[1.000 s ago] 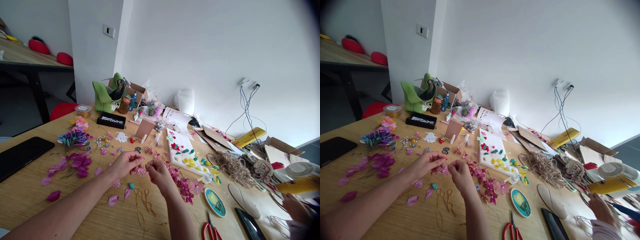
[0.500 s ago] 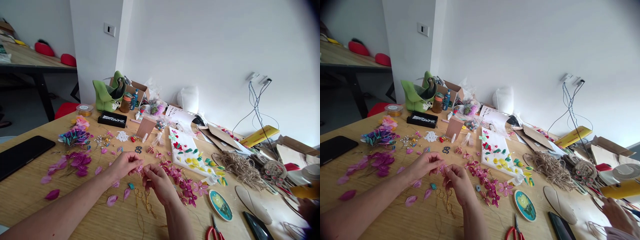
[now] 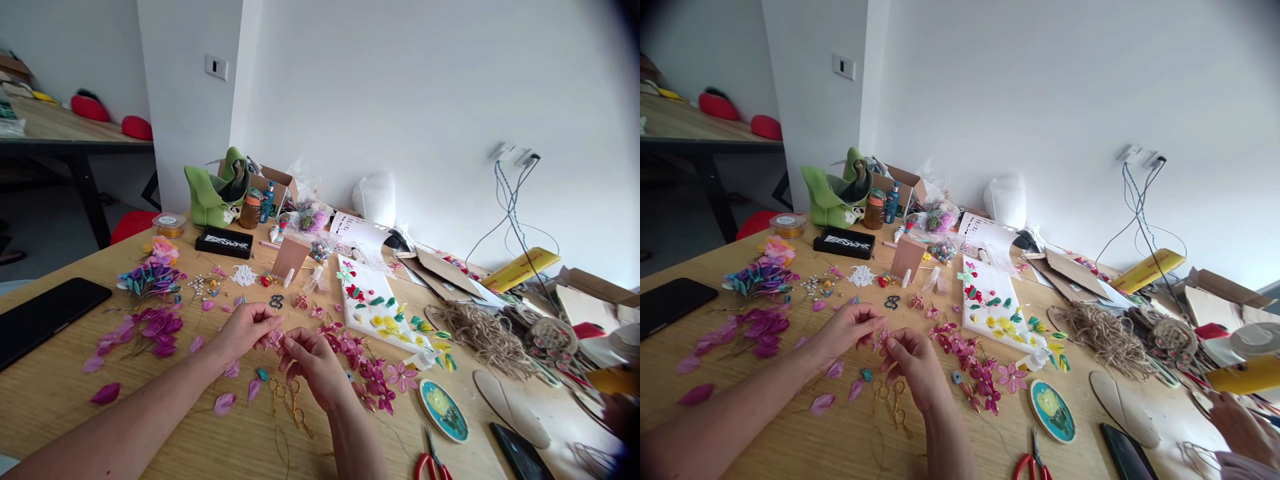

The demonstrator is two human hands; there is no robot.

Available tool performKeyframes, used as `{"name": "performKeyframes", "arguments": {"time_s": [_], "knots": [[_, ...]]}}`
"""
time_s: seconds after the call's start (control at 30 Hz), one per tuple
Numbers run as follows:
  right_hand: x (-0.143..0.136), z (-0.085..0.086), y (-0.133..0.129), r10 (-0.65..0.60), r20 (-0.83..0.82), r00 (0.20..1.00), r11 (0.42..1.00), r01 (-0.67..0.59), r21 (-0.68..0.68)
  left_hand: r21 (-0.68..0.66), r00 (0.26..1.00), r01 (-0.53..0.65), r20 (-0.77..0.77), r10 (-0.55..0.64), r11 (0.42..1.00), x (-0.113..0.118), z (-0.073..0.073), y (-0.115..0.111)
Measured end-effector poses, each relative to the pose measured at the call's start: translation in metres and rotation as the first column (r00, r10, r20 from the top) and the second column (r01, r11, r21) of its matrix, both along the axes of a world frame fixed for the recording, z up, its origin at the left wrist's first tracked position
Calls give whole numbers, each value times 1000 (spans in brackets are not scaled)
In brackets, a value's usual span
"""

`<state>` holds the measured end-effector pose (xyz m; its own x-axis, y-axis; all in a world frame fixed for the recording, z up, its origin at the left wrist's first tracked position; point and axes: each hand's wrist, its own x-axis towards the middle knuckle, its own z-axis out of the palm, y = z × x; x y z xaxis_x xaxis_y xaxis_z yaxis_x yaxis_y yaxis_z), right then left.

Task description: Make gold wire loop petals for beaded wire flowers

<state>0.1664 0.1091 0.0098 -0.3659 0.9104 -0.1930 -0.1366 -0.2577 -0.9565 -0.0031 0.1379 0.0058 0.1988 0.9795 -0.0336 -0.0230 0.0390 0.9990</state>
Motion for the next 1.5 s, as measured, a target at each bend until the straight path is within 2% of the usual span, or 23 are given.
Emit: {"name": "performKeyframes", "arguments": {"time_s": [0.23,0.5,0.83,1.13,1.5], "knots": [[-1,-2,1,-20,7,1000,1000,20,18,-48,1000,21,19,-20,999,0,1,-2],[-3,-5,5,-145,112,983,976,124,180,-82,995,69,83,-62,994,-1,6,-3],[-5,-10,6,-254,210,944,927,175,333,-137,994,40,110,-25,990,-3,10,-4],[-6,-10,6,-298,232,926,905,196,378,-193,997,22,80,-7,981,-2,6,-2],[-7,-10,4,-323,187,928,884,225,410,-155,998,33,61,-24,987,0,1,-1]]}}
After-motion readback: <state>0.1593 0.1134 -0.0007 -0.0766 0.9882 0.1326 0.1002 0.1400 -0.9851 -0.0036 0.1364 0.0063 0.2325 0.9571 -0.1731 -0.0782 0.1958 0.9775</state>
